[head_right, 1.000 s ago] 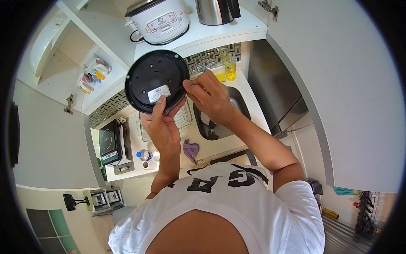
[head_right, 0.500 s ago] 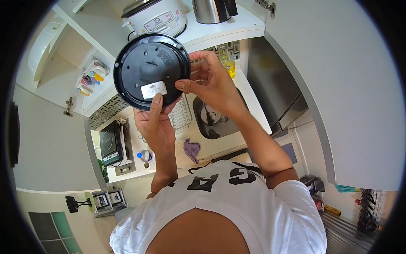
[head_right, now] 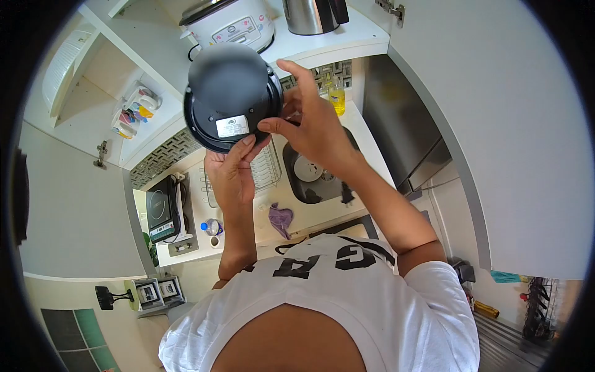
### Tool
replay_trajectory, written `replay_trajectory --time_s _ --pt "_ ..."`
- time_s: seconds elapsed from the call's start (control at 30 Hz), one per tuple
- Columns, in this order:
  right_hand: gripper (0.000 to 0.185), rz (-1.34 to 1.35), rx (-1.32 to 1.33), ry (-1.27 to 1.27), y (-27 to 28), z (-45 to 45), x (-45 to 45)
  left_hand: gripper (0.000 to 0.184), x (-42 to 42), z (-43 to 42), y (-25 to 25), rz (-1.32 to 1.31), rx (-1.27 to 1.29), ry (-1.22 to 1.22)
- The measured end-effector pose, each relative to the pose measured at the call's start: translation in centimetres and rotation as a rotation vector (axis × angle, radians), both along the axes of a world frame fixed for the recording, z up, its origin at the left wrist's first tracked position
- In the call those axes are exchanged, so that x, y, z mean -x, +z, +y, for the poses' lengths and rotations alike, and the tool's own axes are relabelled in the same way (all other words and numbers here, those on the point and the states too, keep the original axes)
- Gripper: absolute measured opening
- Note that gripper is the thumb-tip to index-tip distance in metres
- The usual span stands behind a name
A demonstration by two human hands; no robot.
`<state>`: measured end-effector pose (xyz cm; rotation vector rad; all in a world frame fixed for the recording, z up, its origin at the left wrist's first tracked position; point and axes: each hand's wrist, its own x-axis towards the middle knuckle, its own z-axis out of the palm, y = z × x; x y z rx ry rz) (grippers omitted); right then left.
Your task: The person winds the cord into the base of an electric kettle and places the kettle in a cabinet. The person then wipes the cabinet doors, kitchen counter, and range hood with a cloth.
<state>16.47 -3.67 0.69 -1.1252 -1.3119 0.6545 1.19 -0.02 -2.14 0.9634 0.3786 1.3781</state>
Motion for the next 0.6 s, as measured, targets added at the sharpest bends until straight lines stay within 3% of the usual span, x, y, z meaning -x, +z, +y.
replay_trajectory --time_s 0.03,0.1,0.13,0.23,0.33,0.47,0.5,0.57,0.6 --pt "0.058 -0.004 -0.008 0.002 0.1 0.0 0.2 0.040 0.1 0.3 -0.1 -0.004 -0.008 0.002" --pt "0.058 -0.768 -0.584 -0.311 0.2 0.2 0.4 0.036 0.3 1.0 0.0 -0.015 0.083 -0.009" --pt "0.054 -0.734 -0.578 -0.093 -1.0 1.0 -0.1 0.036 0.3 1.2 0.1 -0.022 0.070 -0.013" --pt "0.057 -0.953 -0.587 -0.186 -2.9 1.9 -0.4 0.037 0.1 0.9 0.8 0.016 0.057 -0.047" --pt "0.054 -0.849 -0.543 -0.182 -3.0 1.6 -0.7 0.041 -0.5 0.6 1.7 0.237 -0.119 0.098" --pt "0.050 -0.520 -0.477 -0.196 -1.8 1.8 -1.0 0.043 -0.6 1.0 2.4 0.235 -0.331 0.022" --pt "0.047 -0.382 -0.383 -0.192 -1.5 1.9 -1.1 0.032 -0.3 0.9 2.3 0.217 -0.326 -0.112" --pt "0.039 -0.354 -0.415 -0.268 -0.5 2.1 -1.1 0.011 0.2 0.4 2.0 0.184 -0.317 -0.380" --pt "0.036 -0.260 -0.366 -0.269 0.0 2.3 -1.3 0.011 0.2 0.0 2.0 0.339 -0.298 -0.624"
